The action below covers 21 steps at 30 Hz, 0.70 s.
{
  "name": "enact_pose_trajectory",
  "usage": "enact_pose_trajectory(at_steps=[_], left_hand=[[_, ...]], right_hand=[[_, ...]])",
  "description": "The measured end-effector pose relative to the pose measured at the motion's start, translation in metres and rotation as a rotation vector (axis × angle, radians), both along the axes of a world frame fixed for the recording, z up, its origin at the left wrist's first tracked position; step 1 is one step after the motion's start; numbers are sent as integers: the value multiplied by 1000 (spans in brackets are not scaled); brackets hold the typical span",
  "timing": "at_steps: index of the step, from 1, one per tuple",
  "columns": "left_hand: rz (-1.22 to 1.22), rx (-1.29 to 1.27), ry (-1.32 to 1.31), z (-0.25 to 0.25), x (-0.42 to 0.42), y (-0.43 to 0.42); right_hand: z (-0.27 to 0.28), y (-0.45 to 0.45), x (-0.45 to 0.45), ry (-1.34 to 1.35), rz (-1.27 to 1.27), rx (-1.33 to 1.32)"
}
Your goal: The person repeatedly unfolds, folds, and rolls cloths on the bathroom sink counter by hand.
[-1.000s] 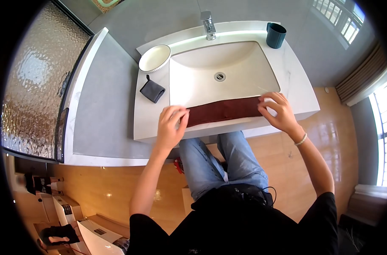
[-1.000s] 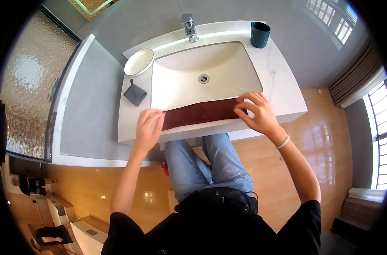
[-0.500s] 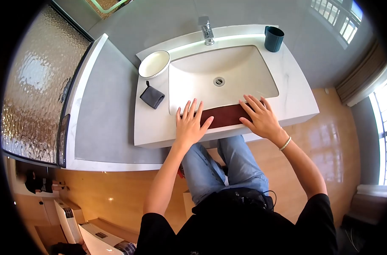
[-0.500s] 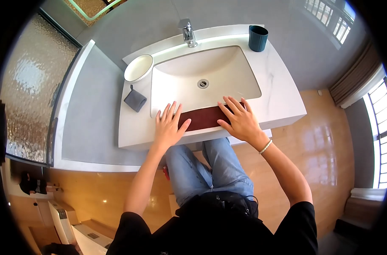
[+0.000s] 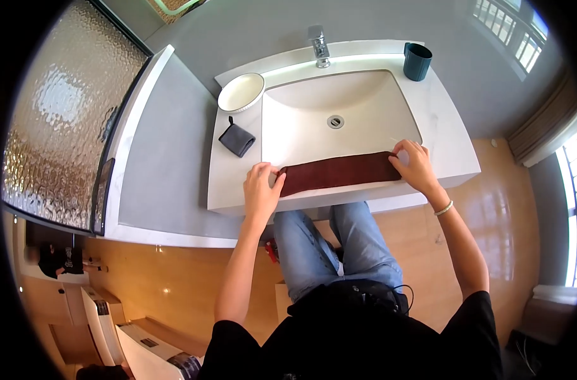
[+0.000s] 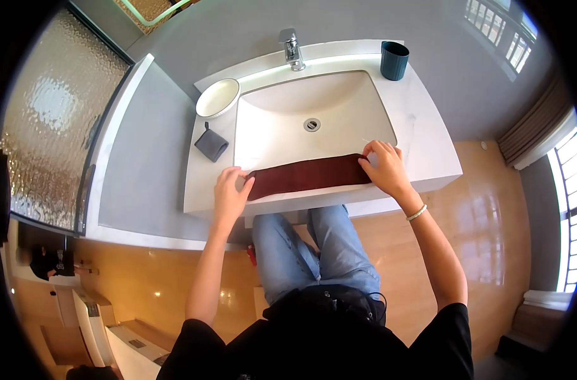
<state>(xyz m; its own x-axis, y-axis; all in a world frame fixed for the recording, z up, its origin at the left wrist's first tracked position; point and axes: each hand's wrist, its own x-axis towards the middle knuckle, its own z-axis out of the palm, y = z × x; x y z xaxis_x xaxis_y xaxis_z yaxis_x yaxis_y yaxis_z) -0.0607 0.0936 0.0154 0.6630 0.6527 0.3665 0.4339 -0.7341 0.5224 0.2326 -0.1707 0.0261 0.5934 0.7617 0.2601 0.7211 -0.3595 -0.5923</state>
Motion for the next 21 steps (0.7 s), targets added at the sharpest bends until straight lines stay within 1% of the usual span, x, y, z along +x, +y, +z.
enact_pose_trajectory(at_steps=[1,2,3,4,6,7,8,10,11,13,14,15,16,17,19,20,21], left_hand=[[-7,-155,-53,2,2,2],[-16,-309,-107,5,4,4],[-32,-367,-183,8,8,4],[-31,-403,-143,20,13,2],[-28,-477,-61,40,24,-1],[-67,-408,-28,43,34,-1],[-58,-395,42,45,44,-5],[-90,-533,29,62,63,-30],[-116,-629,24,65,65,-36],[-174,-815,7,68,70,-42],[-194,-718,-4,61,67,-36],[-215,-620,-15,48,60,-24],[-235,-520,-27,47,55,-18],[-229,-456,46,44,53,-15],[-279,-96,-28,20,60,-14],[-300,85,-64,5,64,-14],[-340,53,24,2,66,-20]], right_hand=[[3,4,-1,50,26,90],[6,7,-2,144,0,82],[24,12,-12,239,-29,74],[34,17,-20,334,-60,65],[24,37,-21,280,4,123],[20,50,-24,281,32,158],[15,61,-30,283,62,193],[41,76,-56,623,73,119],[54,78,-69,640,96,109],[48,78,-66,601,148,149],[44,77,-62,579,174,169],[39,73,-54,481,192,117],[33,68,-49,342,216,140],[27,63,-47,201,242,162],[14,58,-46,-78,297,152],[6,58,-49,-142,279,146],[-2,58,-52,-206,261,140]])
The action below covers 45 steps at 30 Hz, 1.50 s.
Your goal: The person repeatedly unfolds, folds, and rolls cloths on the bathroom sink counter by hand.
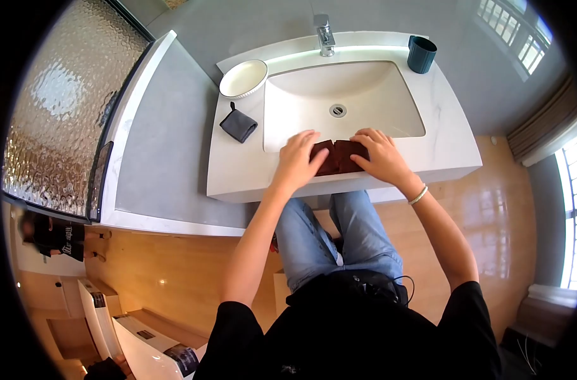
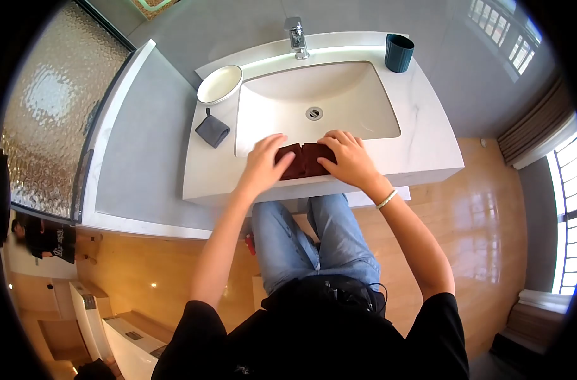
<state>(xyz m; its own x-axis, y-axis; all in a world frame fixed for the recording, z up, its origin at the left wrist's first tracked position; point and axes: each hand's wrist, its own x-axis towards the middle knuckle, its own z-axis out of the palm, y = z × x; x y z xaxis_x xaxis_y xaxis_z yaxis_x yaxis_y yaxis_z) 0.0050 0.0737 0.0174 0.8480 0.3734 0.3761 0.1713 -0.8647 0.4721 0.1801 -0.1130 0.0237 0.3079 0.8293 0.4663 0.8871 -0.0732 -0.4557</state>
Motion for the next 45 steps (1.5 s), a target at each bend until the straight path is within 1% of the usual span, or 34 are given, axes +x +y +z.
enact_pose_trajectory(at_steps=[1,3,6,9,10,11,13,14,17,18,21,22,25,26,27,29,32,36,39,40,45], left_hand=[[21,102,143,-8,-2,-5],[-23,56,167,-17,-8,-1],[-55,134,122,-19,-17,4],[-89,147,110,-11,-19,-2],[-87,177,90,-12,-19,-3],[-75,194,70,-13,-20,-4],[-58,228,32,-13,-19,-6],[-50,228,-37,-13,-19,-6],[-18,-106,-135,-24,-19,3],[12,-147,-189,-22,-20,4],[-8,-223,-246,-18,-21,7],[-16,-288,-295,-17,-20,7],[5,-409,-186,-9,-26,8],[50,-405,-172,-7,-28,6],[53,-361,-214,-13,-27,7],[63,-274,-287,-30,-24,13],[15,-404,-307,-22,-27,13],[93,-765,-422,-26,-20,13],[46,-408,-361,-19,-20,11],[29,-370,-309,-20,-21,11],[-5,-391,-371,-26,-17,14]], right_hand=[[-5,-1,-3,-63,-23,5],[-8,-8,-2,-69,-72,-8],[-9,-17,-6,-121,-190,78],[-12,-23,-16,-23,-406,102],[-7,-26,-22,34,-418,38],[-3,-27,-29,5,-434,-17],[-5,-24,-37,6,-460,-71],[-6,-21,-38,25,-448,-59],[-6,-7,-29,303,-432,-134],[7,-2,-26,499,-412,-160],[21,20,-26,507,-279,97],[30,27,-29,483,-256,80],[42,45,-57,295,-134,140],[37,47,-66,245,-29,187],[34,45,-74,211,30,60],[24,39,-94,-63,93,142],[8,32,-105,-79,62,176],[7,30,-105,-77,89,202],[3,30,-106,-92,90,227],[1,29,-105,-85,95,233],[-4,19,-98,-41,128,209]])
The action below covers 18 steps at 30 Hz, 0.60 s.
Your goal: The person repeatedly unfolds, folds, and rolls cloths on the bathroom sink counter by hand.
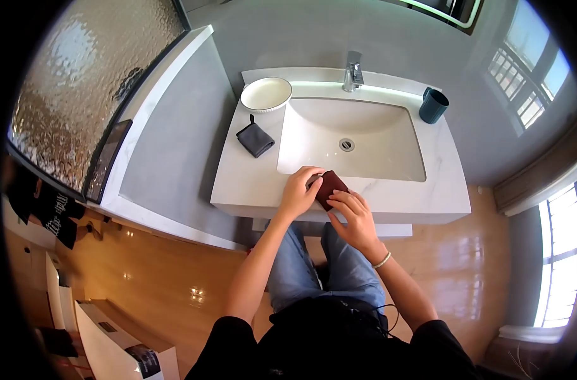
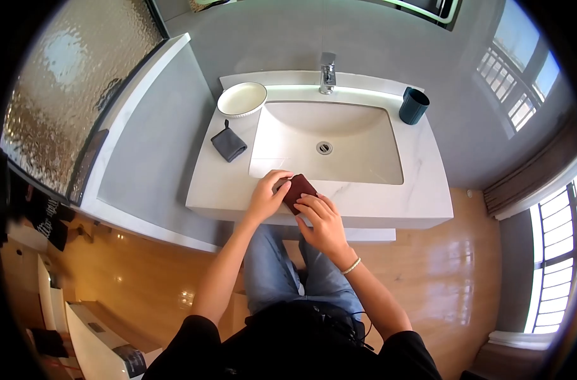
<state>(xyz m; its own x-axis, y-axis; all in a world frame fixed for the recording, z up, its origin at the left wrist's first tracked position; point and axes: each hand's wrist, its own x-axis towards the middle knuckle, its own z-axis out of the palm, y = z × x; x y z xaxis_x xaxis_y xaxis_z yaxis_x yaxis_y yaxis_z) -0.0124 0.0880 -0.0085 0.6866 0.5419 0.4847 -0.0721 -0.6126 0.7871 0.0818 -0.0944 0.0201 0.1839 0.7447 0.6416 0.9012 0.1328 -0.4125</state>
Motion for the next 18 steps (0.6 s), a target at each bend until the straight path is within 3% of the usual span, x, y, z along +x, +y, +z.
enact_pose_trajectory(at_steps=[4,7,10,12,18], left_hand=[[-67,-33,-1,6,7,-1],[70,209,57,38,17,-18],[47,492,158,53,32,-42],[81,668,407,31,31,-57],[131,571,445,20,11,-59]], right_hand=[[-5,-13,-1,83,-5,-5],[-21,-33,-8,138,-54,125],[-41,-56,-21,221,-86,179],[-61,-73,-23,261,-71,128],[-106,-113,-23,445,-80,16]])
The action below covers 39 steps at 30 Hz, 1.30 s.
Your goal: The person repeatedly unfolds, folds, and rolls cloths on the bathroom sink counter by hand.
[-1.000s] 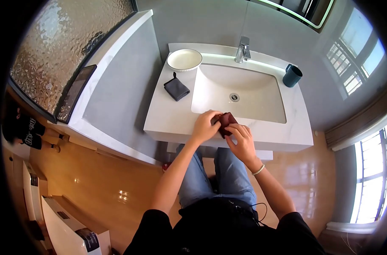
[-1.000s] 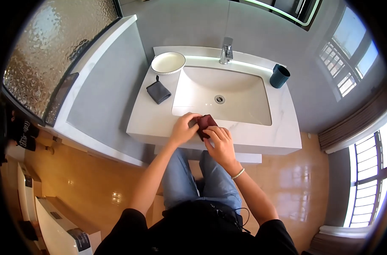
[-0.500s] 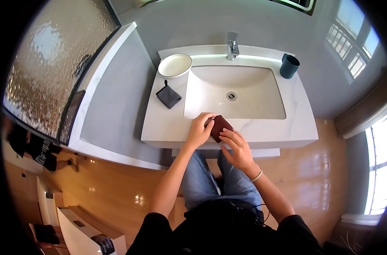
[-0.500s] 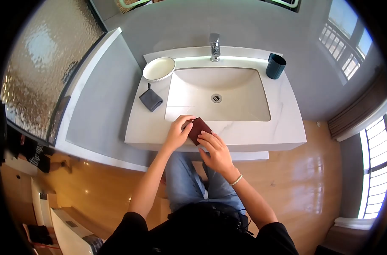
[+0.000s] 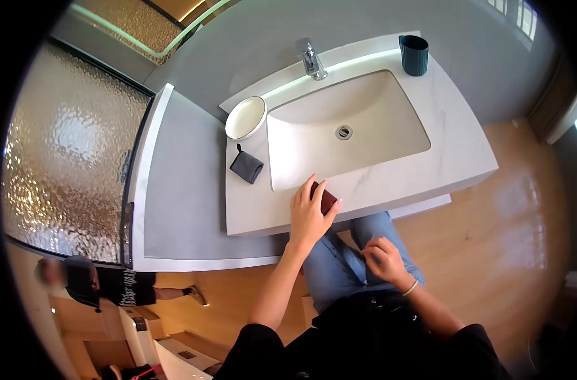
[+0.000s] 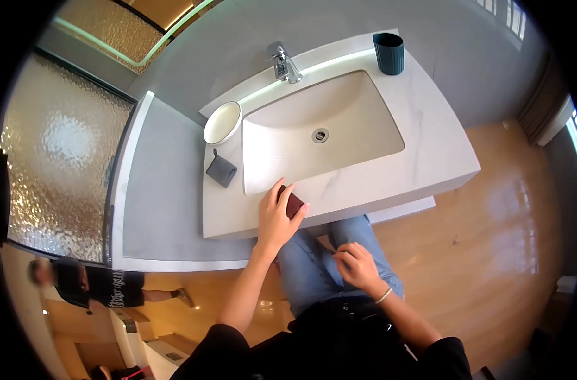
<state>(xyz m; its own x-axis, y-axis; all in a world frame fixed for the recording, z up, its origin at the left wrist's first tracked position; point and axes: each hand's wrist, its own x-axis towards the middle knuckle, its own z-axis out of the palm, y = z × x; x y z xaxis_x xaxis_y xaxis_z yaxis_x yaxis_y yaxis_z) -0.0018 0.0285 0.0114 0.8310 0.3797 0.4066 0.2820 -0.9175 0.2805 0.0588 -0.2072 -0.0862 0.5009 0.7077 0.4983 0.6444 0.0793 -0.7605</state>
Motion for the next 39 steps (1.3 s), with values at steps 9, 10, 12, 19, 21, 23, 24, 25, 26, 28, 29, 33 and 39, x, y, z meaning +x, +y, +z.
enact_pose_trajectory(at_steps=[9,10,12,19,21,23,24,25,26,28,29,33,39], left_hand=[[28,-1785,-1055,22,-91,64],[-185,-1936,-1131,31,-103,73],[-259,-2012,-1319,49,-116,83],[-310,-1684,-1280,95,-144,110],[132,-1273,-1001,109,-143,109],[507,-912,-611,119,-140,116],[449,-543,-373,112,-143,128],[422,-138,-206,111,-141,135],[404,91,-38,109,-140,137],[385,78,63,90,-129,145],[388,73,114,72,-129,150],[430,73,158,-22,-132,158],[538,129,211,9,-104,154]], right_hand=[[-61,-30,-5,228,-31,-146],[-62,-29,-4,245,-17,-158],[-64,-30,-2,273,1,-186],[-68,-26,-4,261,10,-183],[-69,-26,-5,294,12,-218],[-67,-29,-6,303,4,-249],[-66,-29,-6,292,-3,-261],[-65,-29,-6,282,-14,-271],[-64,-29,-5,266,-15,-268],[-63,-28,-5,237,-10,-256],[-63,-27,-6,250,-10,-253],[-63,-24,-9,228,-1,-257],[-68,-28,-7,215,-6,-268]])
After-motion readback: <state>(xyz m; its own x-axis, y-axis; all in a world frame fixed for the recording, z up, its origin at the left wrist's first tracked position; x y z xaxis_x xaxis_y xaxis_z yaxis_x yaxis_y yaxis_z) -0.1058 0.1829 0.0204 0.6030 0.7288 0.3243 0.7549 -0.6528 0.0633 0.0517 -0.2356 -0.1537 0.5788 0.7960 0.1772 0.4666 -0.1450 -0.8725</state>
